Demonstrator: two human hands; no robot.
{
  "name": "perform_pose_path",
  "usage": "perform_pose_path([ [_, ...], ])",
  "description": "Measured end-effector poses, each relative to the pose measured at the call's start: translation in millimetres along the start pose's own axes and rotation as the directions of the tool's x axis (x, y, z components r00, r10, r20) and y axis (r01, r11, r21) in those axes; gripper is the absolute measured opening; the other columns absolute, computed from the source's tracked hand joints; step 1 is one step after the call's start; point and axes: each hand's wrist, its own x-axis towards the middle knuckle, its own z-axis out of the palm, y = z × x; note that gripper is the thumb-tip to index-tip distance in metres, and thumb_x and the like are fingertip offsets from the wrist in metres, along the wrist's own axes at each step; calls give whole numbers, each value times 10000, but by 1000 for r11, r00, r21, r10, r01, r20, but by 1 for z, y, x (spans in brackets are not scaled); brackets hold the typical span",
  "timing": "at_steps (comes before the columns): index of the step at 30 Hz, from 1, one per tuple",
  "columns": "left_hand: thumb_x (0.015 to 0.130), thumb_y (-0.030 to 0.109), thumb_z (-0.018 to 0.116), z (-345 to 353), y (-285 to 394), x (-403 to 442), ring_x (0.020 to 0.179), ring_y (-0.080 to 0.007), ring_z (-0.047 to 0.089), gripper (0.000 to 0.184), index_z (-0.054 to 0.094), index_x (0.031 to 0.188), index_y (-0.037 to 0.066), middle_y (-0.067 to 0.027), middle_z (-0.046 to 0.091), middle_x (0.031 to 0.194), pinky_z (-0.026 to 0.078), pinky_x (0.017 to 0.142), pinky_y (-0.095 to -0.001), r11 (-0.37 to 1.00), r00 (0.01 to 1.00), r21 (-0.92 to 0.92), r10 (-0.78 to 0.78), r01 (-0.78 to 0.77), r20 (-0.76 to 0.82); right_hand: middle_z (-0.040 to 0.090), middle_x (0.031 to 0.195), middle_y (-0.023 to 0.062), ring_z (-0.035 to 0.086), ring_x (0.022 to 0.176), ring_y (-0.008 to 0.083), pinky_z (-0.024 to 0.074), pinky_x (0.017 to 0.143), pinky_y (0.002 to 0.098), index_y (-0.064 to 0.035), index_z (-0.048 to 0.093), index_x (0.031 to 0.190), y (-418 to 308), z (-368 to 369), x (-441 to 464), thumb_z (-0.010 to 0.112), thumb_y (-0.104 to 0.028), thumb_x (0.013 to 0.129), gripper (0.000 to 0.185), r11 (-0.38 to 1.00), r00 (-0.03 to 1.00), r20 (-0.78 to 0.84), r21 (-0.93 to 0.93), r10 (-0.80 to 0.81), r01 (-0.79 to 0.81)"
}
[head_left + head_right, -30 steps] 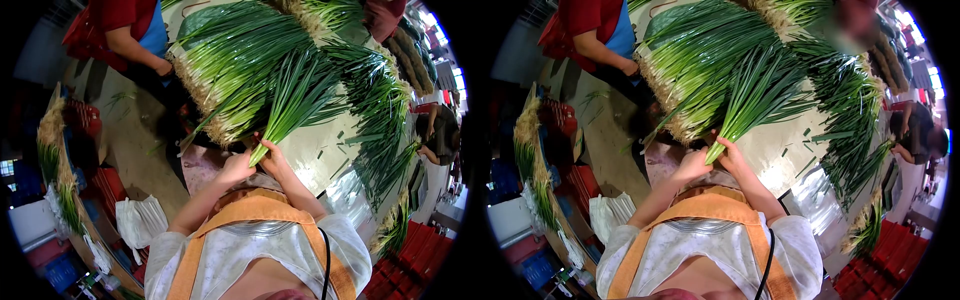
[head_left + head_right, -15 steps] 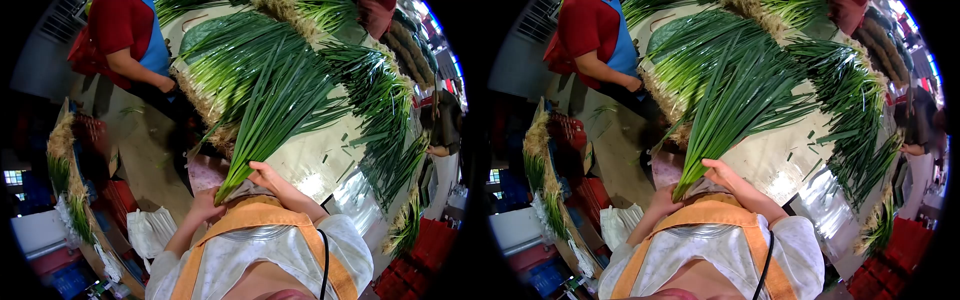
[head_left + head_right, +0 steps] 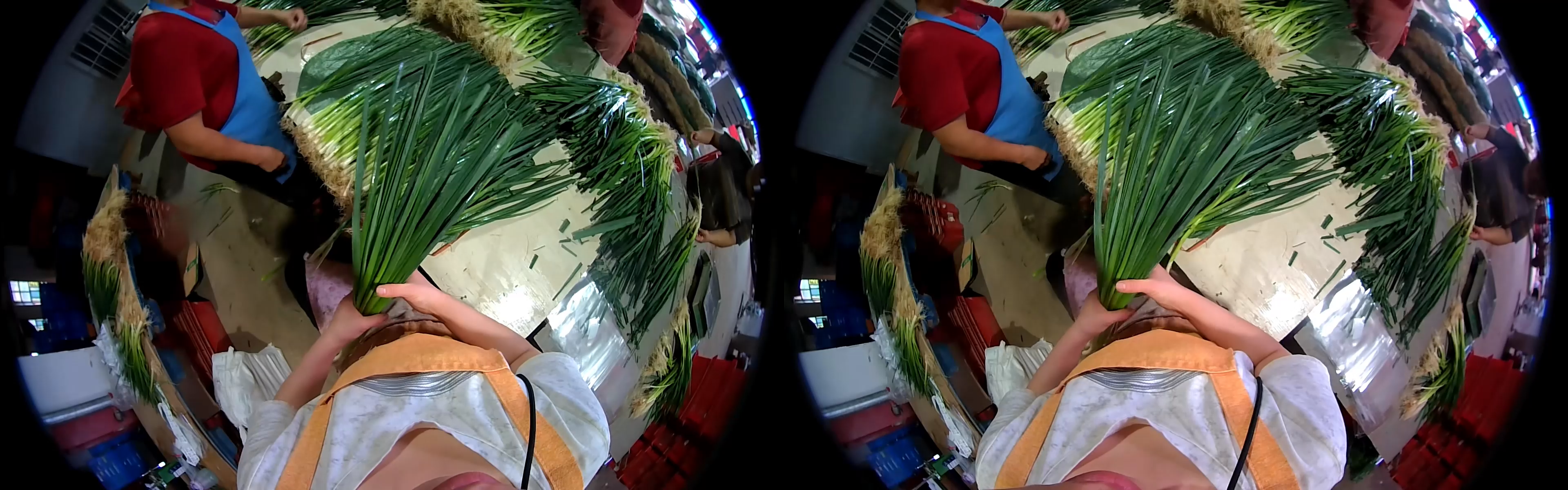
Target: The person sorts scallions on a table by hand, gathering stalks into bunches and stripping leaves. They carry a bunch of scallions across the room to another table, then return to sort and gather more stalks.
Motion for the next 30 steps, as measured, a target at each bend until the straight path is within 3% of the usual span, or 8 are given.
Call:
perform_pose_path([
  [6, 676, 148, 741, -23, -18, -28, 874, -172, 586, 432, 582, 1056, 15, -78, 632, 953, 466, 771, -305, 987, 981, 158, 68, -39, -183, 487, 1265, 79, 452, 1157, 181, 356, 965, 329, -17, 367, 1327, -8, -22, 7, 710, -231, 738, 714, 1000, 992, 124, 6, 12, -13],
  [8, 675, 136, 740, -38, -31, -45, 796, -164, 599, 353, 612, 981, 17, -66, 645, 872, 480, 709, -304, 963, 958, 269, 93, -18, -270, 469, 1291, 89, 414, 1203, 181, 316, 991, 325, -38, 380, 1326, -14, -27, 13, 675, -266, 764, 675, 958, 958, 30, 34, -286, 285],
  [11, 679, 32, 716, -53, -19, -78, 705, -128, 596, 261, 602, 911, -3, -56, 633, 799, 491, 638, -283, 979, 931, 50, -170, 196, -322, 463, 1301, 104, 409, 1208, 178, 321, 981, 330, -57, 387, 1319, -25, -55, 7, 594, -390, 817, 637, 985, 981, -95, 8, -171, 173],
  [14, 677, 9, 715, -55, -26, -108, 611, -111, 578, 198, 599, 837, -2, -35, 611, 704, 483, 568, -272, 989, 897, 113, -36, 95, -441, 521, 1223, 117, 478, 1120, 193, 362, 940, 334, -44, 453, 1237, -16, -69, 11, 546, -344, 862, 489, 992, 981, -180, 85, -74, 90],
  [18, 676, 97, 734, -38, -38, -154, 738, -128, 589, 301, 601, 935, 25, -58, 639, 824, 479, 672, -285, 974, 784, -88, -220, 208, -580, 585, 1113, 116, 563, 996, 184, 438, 852, 319, -22, 482, 1165, -2, -58, 31, 521, -276, 892, 375, 997, 989, -136, 64, 61, -53],
  [19, 664, 97, 741, -31, -39, -166, 827, -157, 600, 416, 567, 1036, 30, -85, 640, 933, 480, 731, -300, 936, 726, -71, -314, 345, -612, 597, 1085, 115, 575, 971, 177, 450, 836, 307, -15, 483, 1162, 4, -55, 37, 515, -253, 896, 359, 995, 991, -103, 71, 82, -75],
  [26, 676, 253, 734, 13, -36, -219, 979, -254, 588, 583, 516, 1177, 49, -166, 615, 1052, 457, 841, -342, 948, 517, -199, -303, 247, -801, 630, 999, 91, 607, 892, 179, 478, 800, 301, -45, 515, 1141, 23, -20, 79, 503, -245, 909, 307, 958, 958, 57, -79, 280, -275],
  [30, 716, 176, 710, 18, -41, -253, 1051, -272, 548, 792, 272, 1370, 82, -176, 547, 1167, 422, 907, -342, 924, 296, -244, -331, 293, -896, 633, 982, 86, 607, 891, 165, 483, 789, 264, -54, 533, 1128, 30, -29, 92, 540, -294, 884, 342, 930, 946, -69, -173, 318, -325],
])
